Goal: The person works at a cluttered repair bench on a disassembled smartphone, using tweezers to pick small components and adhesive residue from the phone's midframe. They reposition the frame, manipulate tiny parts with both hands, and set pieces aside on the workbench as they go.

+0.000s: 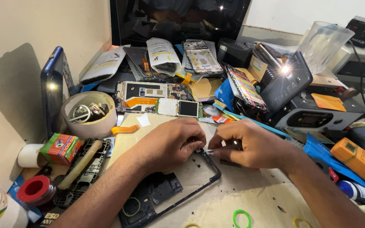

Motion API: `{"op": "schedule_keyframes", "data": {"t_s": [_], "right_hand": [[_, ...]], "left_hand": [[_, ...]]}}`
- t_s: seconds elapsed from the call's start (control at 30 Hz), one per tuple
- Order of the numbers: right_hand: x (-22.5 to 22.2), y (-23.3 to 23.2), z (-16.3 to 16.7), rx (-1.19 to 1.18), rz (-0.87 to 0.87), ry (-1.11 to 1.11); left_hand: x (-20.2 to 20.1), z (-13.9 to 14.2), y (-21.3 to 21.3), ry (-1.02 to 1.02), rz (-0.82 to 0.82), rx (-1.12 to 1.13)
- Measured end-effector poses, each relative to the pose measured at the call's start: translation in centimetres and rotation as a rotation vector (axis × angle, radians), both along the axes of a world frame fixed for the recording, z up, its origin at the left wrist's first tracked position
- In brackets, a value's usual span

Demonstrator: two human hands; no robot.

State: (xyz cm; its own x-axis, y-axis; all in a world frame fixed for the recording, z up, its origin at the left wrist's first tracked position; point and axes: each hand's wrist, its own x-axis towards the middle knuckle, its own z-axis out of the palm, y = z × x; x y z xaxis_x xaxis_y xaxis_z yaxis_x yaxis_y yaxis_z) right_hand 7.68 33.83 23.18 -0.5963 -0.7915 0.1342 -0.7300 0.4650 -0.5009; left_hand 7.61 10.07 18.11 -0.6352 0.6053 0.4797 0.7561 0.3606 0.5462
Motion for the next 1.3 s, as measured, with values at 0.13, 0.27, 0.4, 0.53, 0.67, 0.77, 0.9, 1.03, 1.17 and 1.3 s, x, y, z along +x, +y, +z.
{"op": "schedule_keyframes", "data": {"t_s": [0.13,0.27,0.4,0.53,0.67,0.77,0.9,1.03,1.17,1.3], "right_hand": [[0.4,-0.3,0.4,0.040,-0.151,-0.084],[0.7,-0.5,0.8,0.165,-0.474,-0.353],[0.2,-0.3,0.2,0.085,-0.265,-0.153],[-0.2,0.1,-0.3,-0.009,-0.059,-0.025],[0.3,0.0,0.1,0.067,-0.285,-0.218],[0.9,-0.5,1.0,0.101,-0.403,-0.331],[1.2,-0.9,1.6,0.104,-0.436,-0.339],[1.0,-1.0,1.4,0.093,-0.460,-0.384],[1.0,-0.9,1.4,-0.031,-0.134,-0.091],[1.3,-1.1,1.9,0.148,-0.532,-0.375]], "left_hand": [[-0.1,-0.2,0.1,0.010,-0.004,-0.002],[-0.3,-0.2,0.1,0.015,-0.002,0.004],[-0.3,-0.2,0.1,0.023,-0.001,0.009],[-0.1,0.0,0.2,-0.017,0.010,0.009],[0.2,0.3,0.3,-0.030,0.025,-0.008],[0.3,0.6,0.5,-0.036,0.030,-0.015],[0.5,0.9,0.3,-0.058,0.033,-0.014],[0.6,1.1,0.2,-0.068,0.045,-0.017],[0.8,1.4,0.0,-0.133,0.063,0.037],[0.9,1.7,-0.3,-0.112,0.026,0.049]]}}
